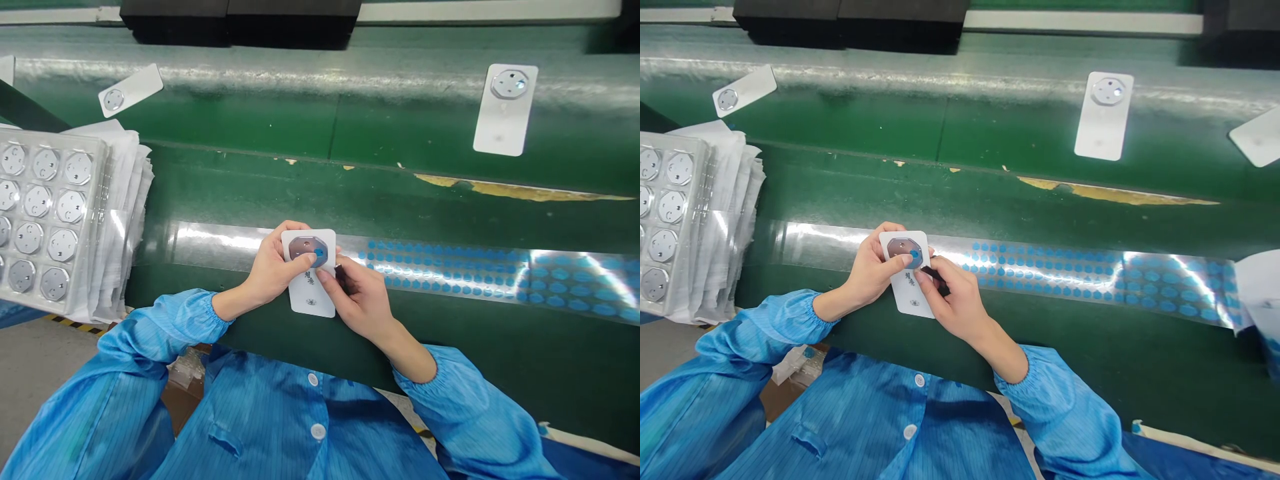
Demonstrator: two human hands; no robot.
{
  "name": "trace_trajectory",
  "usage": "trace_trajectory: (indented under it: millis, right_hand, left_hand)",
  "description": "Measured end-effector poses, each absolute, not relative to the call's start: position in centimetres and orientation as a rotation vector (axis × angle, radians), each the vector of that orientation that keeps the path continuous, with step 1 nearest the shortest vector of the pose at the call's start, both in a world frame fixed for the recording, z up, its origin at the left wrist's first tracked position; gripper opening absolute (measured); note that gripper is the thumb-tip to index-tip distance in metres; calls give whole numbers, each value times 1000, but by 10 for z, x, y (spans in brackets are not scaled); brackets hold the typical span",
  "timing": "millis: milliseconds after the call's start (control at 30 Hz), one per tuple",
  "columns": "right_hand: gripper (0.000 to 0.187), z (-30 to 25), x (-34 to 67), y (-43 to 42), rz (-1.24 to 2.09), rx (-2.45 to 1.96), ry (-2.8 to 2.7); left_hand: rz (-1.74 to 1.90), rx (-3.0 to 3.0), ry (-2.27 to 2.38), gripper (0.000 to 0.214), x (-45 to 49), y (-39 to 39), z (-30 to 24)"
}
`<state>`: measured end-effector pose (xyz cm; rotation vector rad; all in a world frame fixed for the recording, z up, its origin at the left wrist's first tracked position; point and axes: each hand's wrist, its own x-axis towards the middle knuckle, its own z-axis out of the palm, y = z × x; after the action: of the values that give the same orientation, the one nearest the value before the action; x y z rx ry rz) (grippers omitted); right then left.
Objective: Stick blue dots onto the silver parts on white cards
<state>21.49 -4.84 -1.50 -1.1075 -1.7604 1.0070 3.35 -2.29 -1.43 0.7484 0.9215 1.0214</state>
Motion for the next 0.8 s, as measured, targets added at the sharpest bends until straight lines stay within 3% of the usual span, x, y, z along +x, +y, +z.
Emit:
trace_trajectory:
  millis: [300, 567, 700, 800]
  right_hand:
    - [13, -14, 215, -45, 1139, -1192, -1707]
    - [20, 0, 209, -43, 1184, -1151, -1790]
    - [33, 4, 219, -28, 1173, -1172, -1724]
    - [38, 8, 234, 10, 1081, -1247, -1561]
  left_hand:
    - [1153, 623, 943, 50, 26, -3, -10]
    - [1238, 668, 1097, 83, 13, 5, -15]
    - [1258, 749, 1059, 97, 16, 12, -20]
    - [1248, 880, 1009, 92, 19, 13, -23]
